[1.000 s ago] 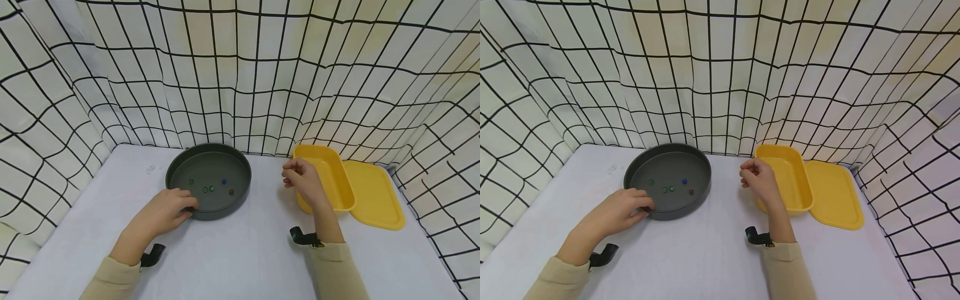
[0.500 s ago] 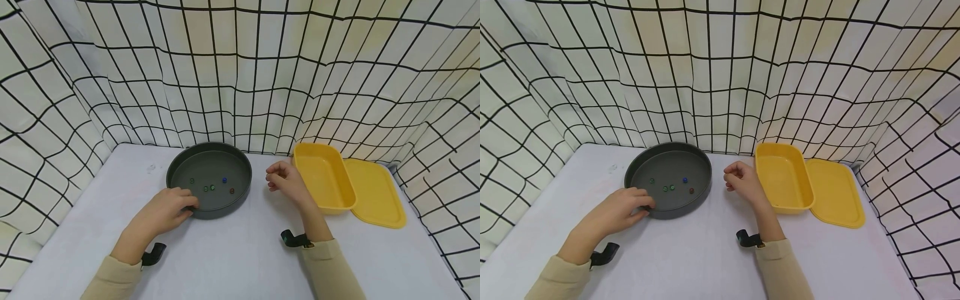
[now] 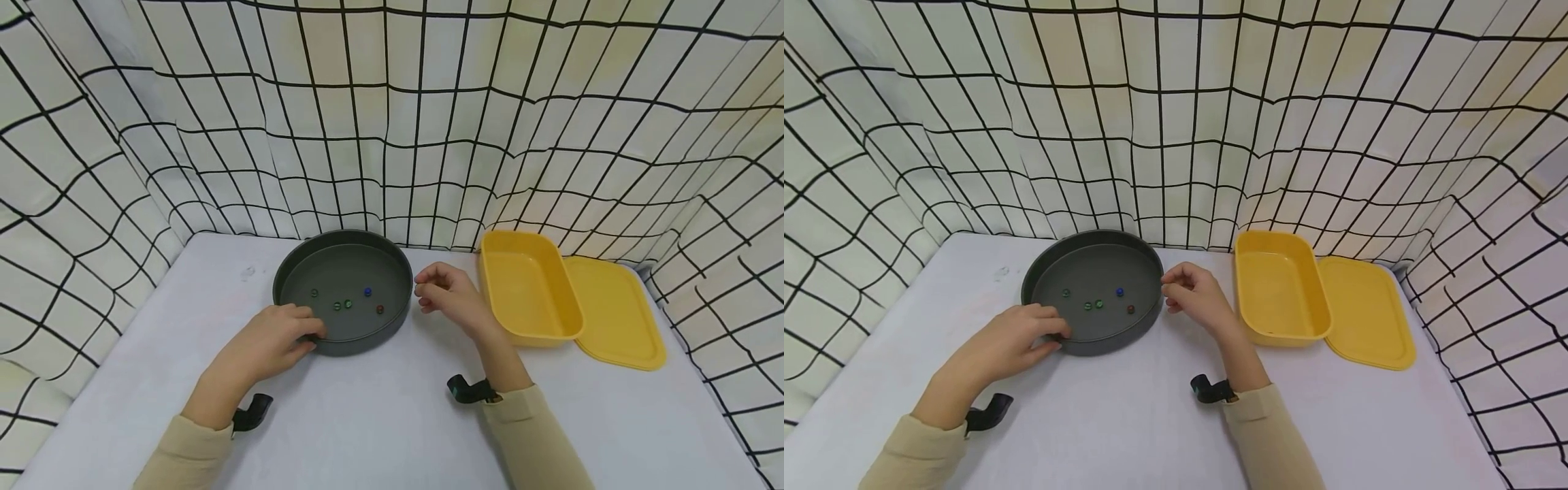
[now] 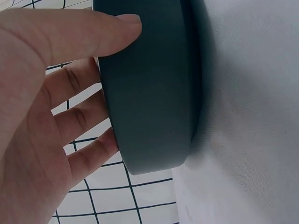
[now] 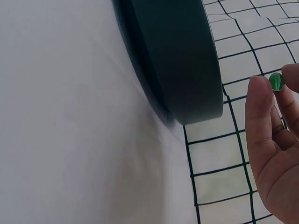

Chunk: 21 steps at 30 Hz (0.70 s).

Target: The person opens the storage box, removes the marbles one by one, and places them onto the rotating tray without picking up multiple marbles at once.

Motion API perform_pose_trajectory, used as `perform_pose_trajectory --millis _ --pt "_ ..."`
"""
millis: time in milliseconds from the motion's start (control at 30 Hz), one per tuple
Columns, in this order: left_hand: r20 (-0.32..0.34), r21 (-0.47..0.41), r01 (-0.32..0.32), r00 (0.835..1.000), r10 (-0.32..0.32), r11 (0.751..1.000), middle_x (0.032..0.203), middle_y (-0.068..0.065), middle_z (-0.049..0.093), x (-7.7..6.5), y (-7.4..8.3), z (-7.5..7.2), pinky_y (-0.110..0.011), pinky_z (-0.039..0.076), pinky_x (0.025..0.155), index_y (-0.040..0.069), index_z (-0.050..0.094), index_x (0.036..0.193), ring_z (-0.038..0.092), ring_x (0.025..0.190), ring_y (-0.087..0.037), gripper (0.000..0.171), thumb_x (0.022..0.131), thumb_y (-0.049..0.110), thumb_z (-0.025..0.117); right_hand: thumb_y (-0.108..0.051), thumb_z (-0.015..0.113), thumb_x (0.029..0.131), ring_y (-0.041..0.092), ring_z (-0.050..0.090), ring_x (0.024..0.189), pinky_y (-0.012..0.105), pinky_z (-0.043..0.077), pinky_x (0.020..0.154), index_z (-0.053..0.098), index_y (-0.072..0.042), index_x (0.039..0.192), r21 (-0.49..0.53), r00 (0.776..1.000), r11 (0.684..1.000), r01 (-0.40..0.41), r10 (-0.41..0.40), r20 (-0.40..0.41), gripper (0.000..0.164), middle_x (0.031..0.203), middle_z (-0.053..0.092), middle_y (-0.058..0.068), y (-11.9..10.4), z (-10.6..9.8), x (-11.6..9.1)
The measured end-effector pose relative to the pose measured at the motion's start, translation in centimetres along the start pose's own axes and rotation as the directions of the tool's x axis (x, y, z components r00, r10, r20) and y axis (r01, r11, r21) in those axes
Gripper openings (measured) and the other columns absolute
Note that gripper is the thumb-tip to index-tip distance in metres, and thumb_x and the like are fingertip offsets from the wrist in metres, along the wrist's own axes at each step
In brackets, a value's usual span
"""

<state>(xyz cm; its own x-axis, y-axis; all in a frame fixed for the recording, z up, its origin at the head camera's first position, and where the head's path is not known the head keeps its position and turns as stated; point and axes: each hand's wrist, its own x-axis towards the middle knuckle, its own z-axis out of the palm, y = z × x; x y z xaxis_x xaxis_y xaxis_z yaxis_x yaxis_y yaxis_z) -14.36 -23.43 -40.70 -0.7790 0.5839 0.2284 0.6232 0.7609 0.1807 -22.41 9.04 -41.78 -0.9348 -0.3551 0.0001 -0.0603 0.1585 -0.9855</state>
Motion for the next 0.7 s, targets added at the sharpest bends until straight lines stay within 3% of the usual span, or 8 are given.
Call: perform_pose_trajectory --millis 700 --pt "0.002 0.003 -0.004 1.000 0.004 1.000 0.081 0.011 0.061 0.0 -0.2 0.2 -0.032 0.049 0.065 0.024 0.073 0.089 0.059 0.072 -0.010 0.024 0.076 0.007 0.083 -0.010 0.060 0.097 0.021 0.063 0.076 0.035 0.060 0.073 0.059 0.006 0.115 -0.035 0.986 0.999 -0.010 0.015 0.168 0.024 0.096 0.065 0.017 -1.4 3.3 2.7"
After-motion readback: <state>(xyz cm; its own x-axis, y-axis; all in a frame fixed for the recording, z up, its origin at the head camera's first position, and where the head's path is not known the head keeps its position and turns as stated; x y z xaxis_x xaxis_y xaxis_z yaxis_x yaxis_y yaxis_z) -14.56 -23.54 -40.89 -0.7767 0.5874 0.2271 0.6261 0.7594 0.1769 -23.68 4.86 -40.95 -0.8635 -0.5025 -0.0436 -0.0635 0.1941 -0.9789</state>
